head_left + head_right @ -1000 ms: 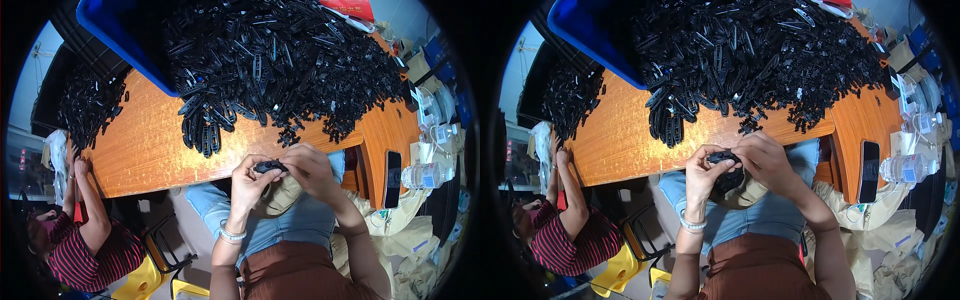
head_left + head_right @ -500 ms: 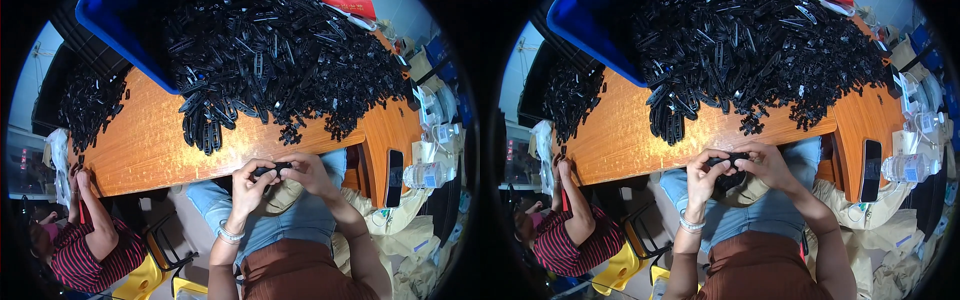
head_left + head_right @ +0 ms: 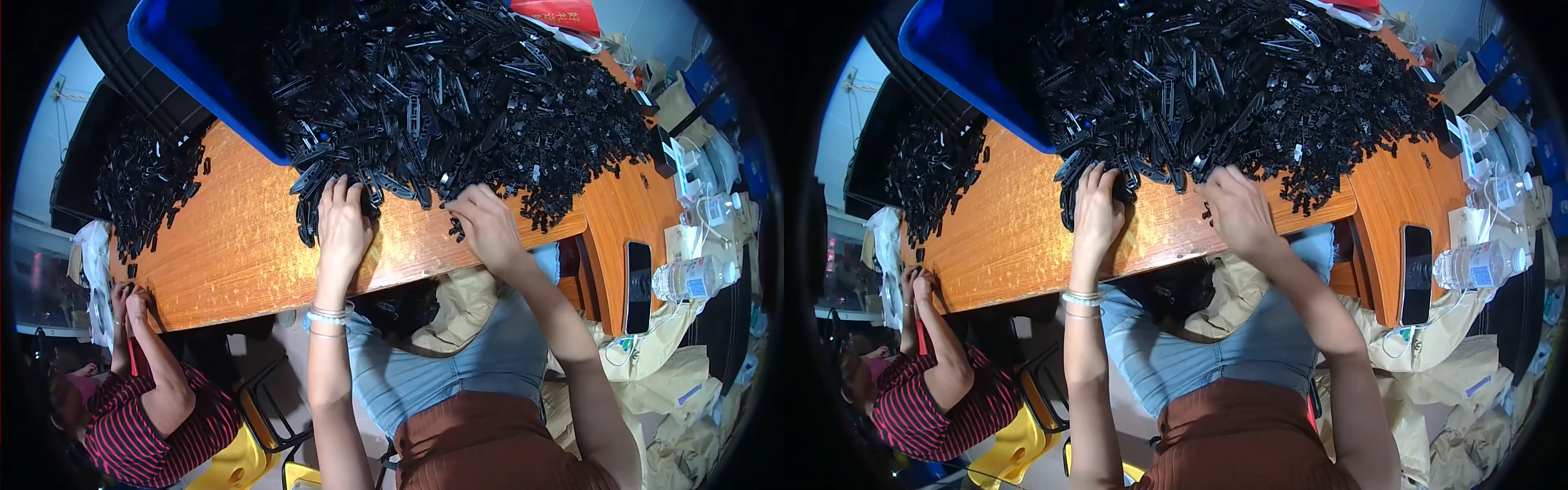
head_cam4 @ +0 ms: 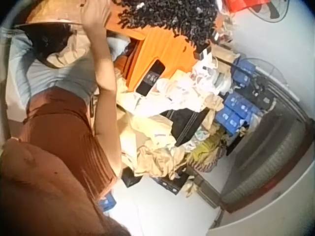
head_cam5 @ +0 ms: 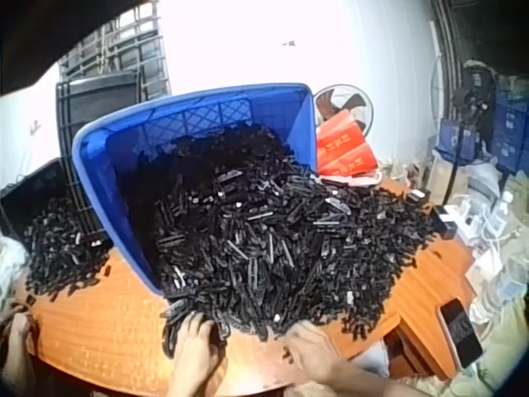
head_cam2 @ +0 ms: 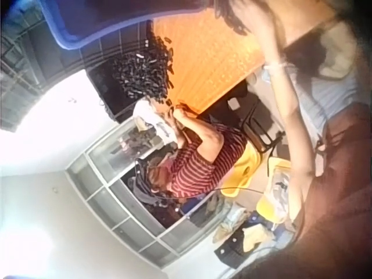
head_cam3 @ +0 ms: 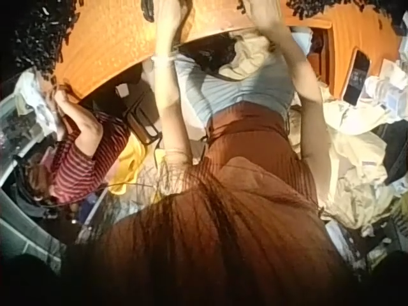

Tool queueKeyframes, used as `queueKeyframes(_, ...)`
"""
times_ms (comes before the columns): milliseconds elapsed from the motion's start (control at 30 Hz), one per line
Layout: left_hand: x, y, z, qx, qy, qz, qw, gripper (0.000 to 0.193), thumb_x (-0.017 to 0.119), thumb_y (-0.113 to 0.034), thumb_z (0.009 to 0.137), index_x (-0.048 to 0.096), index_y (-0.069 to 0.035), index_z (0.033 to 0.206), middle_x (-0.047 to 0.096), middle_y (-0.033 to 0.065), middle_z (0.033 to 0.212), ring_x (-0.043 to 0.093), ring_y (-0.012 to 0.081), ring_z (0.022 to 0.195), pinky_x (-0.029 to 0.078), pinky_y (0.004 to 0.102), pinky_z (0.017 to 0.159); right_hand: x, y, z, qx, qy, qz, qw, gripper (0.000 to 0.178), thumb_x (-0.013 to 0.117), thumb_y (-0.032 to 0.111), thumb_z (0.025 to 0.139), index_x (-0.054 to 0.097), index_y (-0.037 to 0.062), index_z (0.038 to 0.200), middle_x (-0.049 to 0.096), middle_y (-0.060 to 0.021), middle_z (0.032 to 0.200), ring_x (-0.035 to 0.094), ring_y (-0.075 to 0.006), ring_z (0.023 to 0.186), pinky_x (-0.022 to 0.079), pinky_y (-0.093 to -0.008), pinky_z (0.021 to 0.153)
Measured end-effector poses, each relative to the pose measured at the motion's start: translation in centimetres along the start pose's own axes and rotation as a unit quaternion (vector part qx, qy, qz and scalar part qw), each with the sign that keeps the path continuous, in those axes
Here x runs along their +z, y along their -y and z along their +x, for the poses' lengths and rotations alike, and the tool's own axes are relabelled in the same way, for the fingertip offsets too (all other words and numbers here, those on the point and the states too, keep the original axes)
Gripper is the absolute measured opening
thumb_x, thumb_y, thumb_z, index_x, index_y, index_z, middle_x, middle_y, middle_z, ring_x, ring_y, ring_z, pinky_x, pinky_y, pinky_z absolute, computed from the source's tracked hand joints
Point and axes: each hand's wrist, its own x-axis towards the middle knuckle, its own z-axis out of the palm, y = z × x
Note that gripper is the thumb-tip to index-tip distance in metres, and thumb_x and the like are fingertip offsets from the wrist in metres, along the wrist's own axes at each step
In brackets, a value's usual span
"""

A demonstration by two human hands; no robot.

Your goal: Assembling small black plastic components by snapping them together manually.

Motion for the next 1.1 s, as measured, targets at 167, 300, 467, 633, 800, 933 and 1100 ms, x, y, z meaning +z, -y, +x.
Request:
queueKeyframes(167,0.4,0.1,0.4,0.012,0.034,0.017,0.999,0.036,0.055,0.007,0.067,0.059,0.003,0.103,0.054,0.0209,0.116,0.048,0.0371,0.111,0.041,0.042,0.094,0.4,-0.7,2.4,-0.013,0.093,-0.249,0.964,0.012,0.062,0.001,0.069,0.064,-0.0001,0.081,0.051,-0.0099,0.081,0.049,-0.026,0.085,0.041,-0.0368,0.074)
queueKeyframes(300,0.1,0.3,-0.1,0.055,-0.021,0.015,0.998,0.032,0.055,0.008,0.068,0.06,0.002,0.099,0.057,0.0189,0.111,0.051,0.0348,0.107,0.042,0.0414,0.093,0.7,0.1,2.9,-0.029,0.096,-0.252,0.963,0.01,0.061,0.001,0.069,0.063,-0.0008,0.078,0.052,-0.0104,0.082,0.049,-0.026,0.086,0.041,-0.0363,0.076)
queueKeyframes(467,-1.1,-1.4,-1.0,-0.004,-0.075,-0.18,0.981,0.02,0.058,0.004,0.075,0.057,0.003,0.094,0.058,0.0177,0.099,0.056,0.0329,0.092,0.045,0.0391,0.081,1.3,0.4,3.3,-0.06,0.115,-0.31,0.942,0.011,0.053,0.003,0.072,0.06,-0.0011,0.08,0.053,-0.0106,0.083,0.05,-0.0254,0.087,0.041,-0.035,0.075)
queueKeyframes(633,-0.8,-3.5,-3.4,-0.043,-0.09,-0.279,0.955,0.018,0.059,0.003,0.076,0.058,0.001,0.095,0.053,0.0151,0.088,0.054,0.03,0.079,0.044,0.0354,0.072,1.2,0.2,3.5,-0.082,0.155,-0.291,0.941,0.012,0.052,0.004,0.072,0.059,-0.0011,0.081,0.053,-0.0109,0.083,0.05,-0.026,0.084,0.04,-0.035,0.075)
queueKeyframes(800,0.2,-4.4,-4.7,-0.099,-0.078,-0.288,0.949,0.019,0.06,0.004,0.077,0.059,0.002,0.095,0.056,0.0123,0.088,0.057,0.0235,0.078,0.046,0.0289,0.07,1.4,-0.5,3.2,-0.112,0.169,-0.174,0.964,0.012,0.054,0.002,0.072,0.058,-0.001,0.083,0.052,-0.0112,0.083,0.051,-0.0277,0.083,0.042,-0.0375,0.075)
queueKeyframes(933,0.5,-4.7,-5.0,-0.129,-0.088,-0.319,0.935,0.019,0.062,0.003,0.078,0.06,0.002,0.096,0.054,0.0088,0.086,0.056,0.0149,0.07,0.045,0.0245,0.058,0.5,-0.5,2.9,-0.083,0.102,-0.02,0.991,0.017,0.056,-0.005,0.077,0.058,-0.0039,0.094,0.053,-0.0117,0.086,0.057,-0.0256,0.082,0.047,-0.0332,0.07)
queueKeyframes(1100,0.0,-5.7,-5.2,-0.203,-0.054,-0.357,0.91,0.021,0.064,0.002,0.076,0.061,0.0,0.096,0.053,0.0087,0.083,0.055,0.0171,0.07,0.043,0.0249,0.057,-0.6,-0.6,1.3,0.134,0.038,0.356,0.924,0.015,0.053,-0.005,0.086,0.057,-0.0069,0.1,0.056,-0.0111,0.093,0.062,-0.0186,0.075,0.052,-0.0268,0.067)
